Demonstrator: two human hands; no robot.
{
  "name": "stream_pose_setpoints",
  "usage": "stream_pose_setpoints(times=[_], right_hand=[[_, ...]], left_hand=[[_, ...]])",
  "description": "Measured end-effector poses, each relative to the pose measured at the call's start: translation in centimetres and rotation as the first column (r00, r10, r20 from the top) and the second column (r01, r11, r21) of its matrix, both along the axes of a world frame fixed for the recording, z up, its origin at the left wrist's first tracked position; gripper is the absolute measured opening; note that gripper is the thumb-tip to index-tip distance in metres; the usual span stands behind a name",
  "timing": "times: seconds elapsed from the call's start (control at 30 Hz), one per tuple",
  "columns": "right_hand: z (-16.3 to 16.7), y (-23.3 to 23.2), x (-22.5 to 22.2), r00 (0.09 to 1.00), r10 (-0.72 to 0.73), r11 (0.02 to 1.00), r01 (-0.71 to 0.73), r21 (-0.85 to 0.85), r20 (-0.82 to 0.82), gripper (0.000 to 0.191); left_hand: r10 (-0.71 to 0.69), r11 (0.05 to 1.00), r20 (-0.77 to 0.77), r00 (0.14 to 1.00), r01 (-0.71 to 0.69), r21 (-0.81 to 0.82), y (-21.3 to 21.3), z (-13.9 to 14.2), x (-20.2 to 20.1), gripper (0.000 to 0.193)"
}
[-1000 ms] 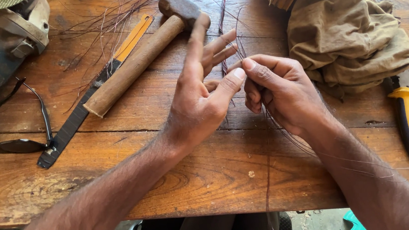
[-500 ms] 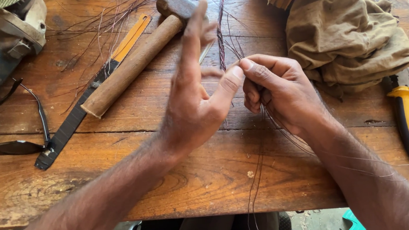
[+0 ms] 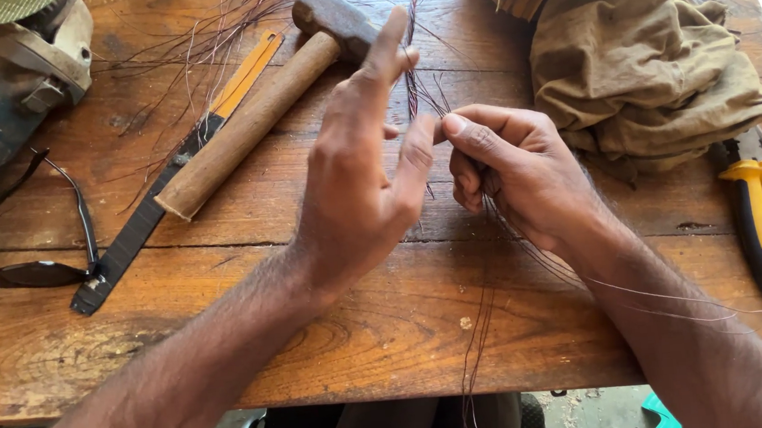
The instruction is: The person twists thin wire strands together by hand, repeatedly folding and rotating the strands to form a twisted wire bundle. They work along the length of the bundle, adding loose strands into the twist, then set the finished twisted wire on the workbench and pick up a cloth.
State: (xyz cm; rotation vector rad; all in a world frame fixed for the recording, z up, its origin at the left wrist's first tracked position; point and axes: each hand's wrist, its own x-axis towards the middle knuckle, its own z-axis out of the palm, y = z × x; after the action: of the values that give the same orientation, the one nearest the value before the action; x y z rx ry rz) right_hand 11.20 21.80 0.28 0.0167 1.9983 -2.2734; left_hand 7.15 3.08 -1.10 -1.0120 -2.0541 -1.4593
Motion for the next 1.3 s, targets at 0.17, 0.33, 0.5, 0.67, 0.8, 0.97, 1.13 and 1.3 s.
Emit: stream_pose_setpoints(times=[0.17, 0.33, 0.5, 0.67, 0.8, 0.97, 1.13, 1.3], right_hand=[[-0.1, 0.0, 0.2, 0.998, 0.054, 0.994, -0.050, 0.100, -0.043, 0.030], [0.0, -0.2, 0.2, 0.996, 0.071, 0.991, -0.065, 0.114, -0.048, 0.031], [0.3, -0.4, 0.4, 0.990, 0.082, 0.979, -0.058, 0.197, -0.114, 0.031], [0.6, -0.8, 0.7, 0.984, 0.109, 0.950, -0.062, 0.306, -0.139, 0.031], [0.9, -1.0, 0.7, 0.985, 0.097, 0.961, -0.056, 0.269, -0.140, 0.031], [1.3, -1.0, 0.8, 0.986, 0.095, 0.952, -0.049, 0.302, -0.140, 0.030], [1.3, -1.0, 0.8, 0.985, 0.098, 0.958, -0.054, 0.280, -0.144, 0.029], [1.2, -0.7, 0.5, 0.993, 0.031, 0.953, 0.004, 0.304, -0.110, 0.029]], left_hand=[[-0.070, 0.970, 0.246, 0.967, 0.008, 0.244, -0.3, 0.1, -0.6, 0.032], [-0.061, 0.949, 0.224, 0.973, -0.013, 0.315, -0.8, 0.3, -1.6, 0.040], [-0.027, 0.981, 0.224, 0.974, -0.017, 0.192, -0.7, 0.3, -0.9, 0.039], [-0.123, 0.957, 0.432, 0.893, -0.008, 0.288, -0.4, 0.1, -1.5, 0.040], [-0.343, 0.883, 0.592, 0.729, 0.036, 0.468, -0.8, 0.1, -2.4, 0.036], [-0.494, 0.790, 0.681, 0.540, -0.049, 0.612, -1.6, 0.4, -2.7, 0.026], [-0.529, 0.755, 0.678, 0.511, -0.083, 0.651, -1.5, 0.7, -2.9, 0.022], [-0.292, 0.839, 0.541, 0.789, -0.059, 0.540, -1.2, 0.7, -2.9, 0.030]])
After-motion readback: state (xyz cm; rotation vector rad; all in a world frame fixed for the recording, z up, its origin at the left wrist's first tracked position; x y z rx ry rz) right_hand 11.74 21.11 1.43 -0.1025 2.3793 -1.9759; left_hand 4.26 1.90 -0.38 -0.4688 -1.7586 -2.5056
